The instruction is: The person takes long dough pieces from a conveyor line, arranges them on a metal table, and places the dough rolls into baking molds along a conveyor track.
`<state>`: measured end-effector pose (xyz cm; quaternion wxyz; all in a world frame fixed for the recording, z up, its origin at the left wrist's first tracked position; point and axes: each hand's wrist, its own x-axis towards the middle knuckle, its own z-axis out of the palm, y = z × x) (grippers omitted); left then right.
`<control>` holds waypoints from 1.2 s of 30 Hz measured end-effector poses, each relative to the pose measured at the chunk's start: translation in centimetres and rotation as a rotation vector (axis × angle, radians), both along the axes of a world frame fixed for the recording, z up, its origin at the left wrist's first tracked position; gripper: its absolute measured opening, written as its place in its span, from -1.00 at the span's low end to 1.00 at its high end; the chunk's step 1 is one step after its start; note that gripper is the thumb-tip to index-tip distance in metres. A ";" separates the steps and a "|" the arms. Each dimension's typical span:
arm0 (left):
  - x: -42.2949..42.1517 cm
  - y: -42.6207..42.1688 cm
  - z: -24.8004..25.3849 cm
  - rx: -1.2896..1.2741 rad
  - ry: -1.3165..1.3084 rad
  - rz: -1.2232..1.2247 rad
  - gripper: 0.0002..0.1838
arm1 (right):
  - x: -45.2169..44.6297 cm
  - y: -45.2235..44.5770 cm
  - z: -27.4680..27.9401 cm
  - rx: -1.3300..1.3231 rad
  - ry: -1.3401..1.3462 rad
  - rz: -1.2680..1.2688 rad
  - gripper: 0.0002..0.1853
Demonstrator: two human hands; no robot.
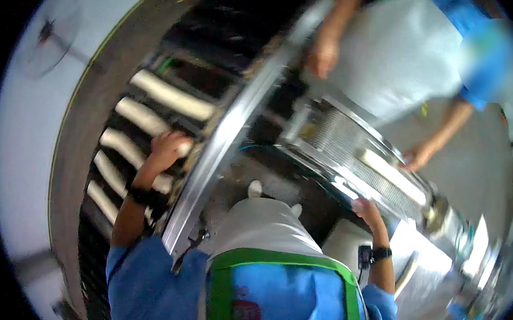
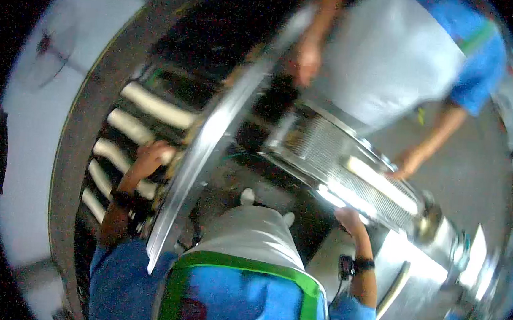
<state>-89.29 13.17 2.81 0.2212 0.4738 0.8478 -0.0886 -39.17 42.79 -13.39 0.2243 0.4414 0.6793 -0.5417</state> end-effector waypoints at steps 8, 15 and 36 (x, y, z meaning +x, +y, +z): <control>-1.9 7.8 4.4 -0.001 -0.449 0.253 -0.77 | 1.2 8.8 5.5 0.197 0.211 -0.117 -0.80; 3.1 -1.2 2.4 0.294 -0.532 0.131 -0.78 | 22.0 -7.8 0.1 0.971 -0.400 -0.603 -0.64; 30.5 20.8 -1.8 0.322 -0.557 -0.681 -0.77 | 38.8 -27.0 2.7 1.048 -0.613 -0.756 -0.37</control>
